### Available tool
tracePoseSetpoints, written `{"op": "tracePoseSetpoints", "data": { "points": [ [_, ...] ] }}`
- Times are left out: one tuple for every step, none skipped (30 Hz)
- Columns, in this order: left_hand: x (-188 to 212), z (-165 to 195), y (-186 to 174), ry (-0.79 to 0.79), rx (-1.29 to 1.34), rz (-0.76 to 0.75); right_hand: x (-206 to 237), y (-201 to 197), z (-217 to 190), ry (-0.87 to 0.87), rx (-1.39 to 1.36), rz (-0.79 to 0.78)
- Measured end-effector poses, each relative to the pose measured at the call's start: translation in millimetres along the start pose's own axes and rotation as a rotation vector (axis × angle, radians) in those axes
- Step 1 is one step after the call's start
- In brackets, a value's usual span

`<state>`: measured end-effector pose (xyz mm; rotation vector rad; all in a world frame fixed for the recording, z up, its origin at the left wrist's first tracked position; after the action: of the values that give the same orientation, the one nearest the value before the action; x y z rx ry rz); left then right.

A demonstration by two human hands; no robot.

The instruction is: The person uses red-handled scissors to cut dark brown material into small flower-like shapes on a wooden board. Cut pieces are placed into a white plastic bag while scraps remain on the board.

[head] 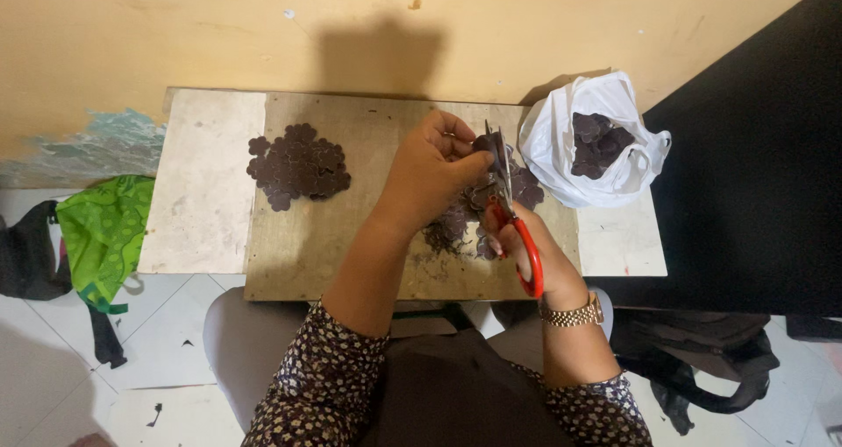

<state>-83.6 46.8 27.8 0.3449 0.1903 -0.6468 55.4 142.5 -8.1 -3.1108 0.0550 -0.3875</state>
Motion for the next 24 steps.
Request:
{"op": "tracePoseSetpoints", "data": {
  "points": [
    [0,-1,0,0.001,0.026,-0.002,0,1,-1,-0.013,0.016,-0.002],
    [1,-2,1,0.001,0.053,-0.005,1,1,-2,-0.026,0.033,-0.004],
    [3,-3,2,0.001,0.079,-0.007,2,2,-3,-0.038,0.049,-0.007],
    [6,-4,2,-0.004,0.091,-0.008,2,2,-3,-0.04,0.053,-0.008],
    [9,-6,2,-0.008,0.103,-0.01,1,2,-3,-0.042,0.058,-0.008],
    [12,-7,3,-0.012,0.115,-0.012,1,2,-3,-0.044,0.064,-0.009],
    [13,-8,3,-0.006,0.128,-0.009,1,3,-4,-0.058,0.066,-0.016],
    [13,-10,4,0.0,0.142,-0.004,1,4,-5,-0.071,0.069,-0.023],
    [14,-11,4,0.005,0.156,0.001,2,5,-5,-0.084,0.072,-0.031],
    [16,-12,5,0.011,0.175,0.003,1,5,-4,-0.077,0.051,-0.023],
    [17,-13,6,0.017,0.195,0.004,1,4,-2,-0.071,0.032,-0.014],
    [18,-14,8,0.025,0.214,0.005,0,4,-1,-0.066,0.013,-0.005],
    [18,-16,10,0.022,0.237,0.011,-1,4,1,-0.074,-0.012,0.001],
    [18,-17,13,0.017,0.26,0.017,-1,4,2,-0.083,-0.036,0.008],
    [19,-18,15,0.014,0.283,0.023,-2,3,4,-0.092,-0.061,0.014],
    [19,-19,16,0.009,0.277,0.018,-3,3,7,-0.078,-0.066,0.022],
    [19,-19,16,0.003,0.271,0.014,-5,3,10,-0.064,-0.072,0.029],
    [20,-20,17,-0.003,0.265,0.011,-6,2,12,-0.049,-0.077,0.036],
    [20,-19,17,-0.003,0.253,0.019,-6,1,14,-0.041,-0.083,0.042],
    [21,-19,17,-0.004,0.242,0.027,-5,1,15,-0.033,-0.088,0.049],
    [21,-20,17,-0.005,0.231,0.035,-4,0,15,-0.024,-0.094,0.056],
    [22,-20,19,-0.012,0.266,0.047,-3,1,12,-0.051,-0.068,0.035],
    [22,-20,21,-0.018,0.301,0.059,-3,2,8,-0.079,-0.041,0.013],
    [22,-21,22,-0.023,0.335,0.072,-2,4,3,-0.107,-0.014,-0.009]
  ]
}}
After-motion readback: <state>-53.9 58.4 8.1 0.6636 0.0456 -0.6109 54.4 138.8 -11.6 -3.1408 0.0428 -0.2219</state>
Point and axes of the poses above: each hand's wrist, its own x-axis away from the middle knuckle, its own y-axis out of the palm, z = x × y, the point moved 7 cm from there along -x, towards the middle knuckle, and after that the axes turned 15 degrees about y, right-handed, at the moved point
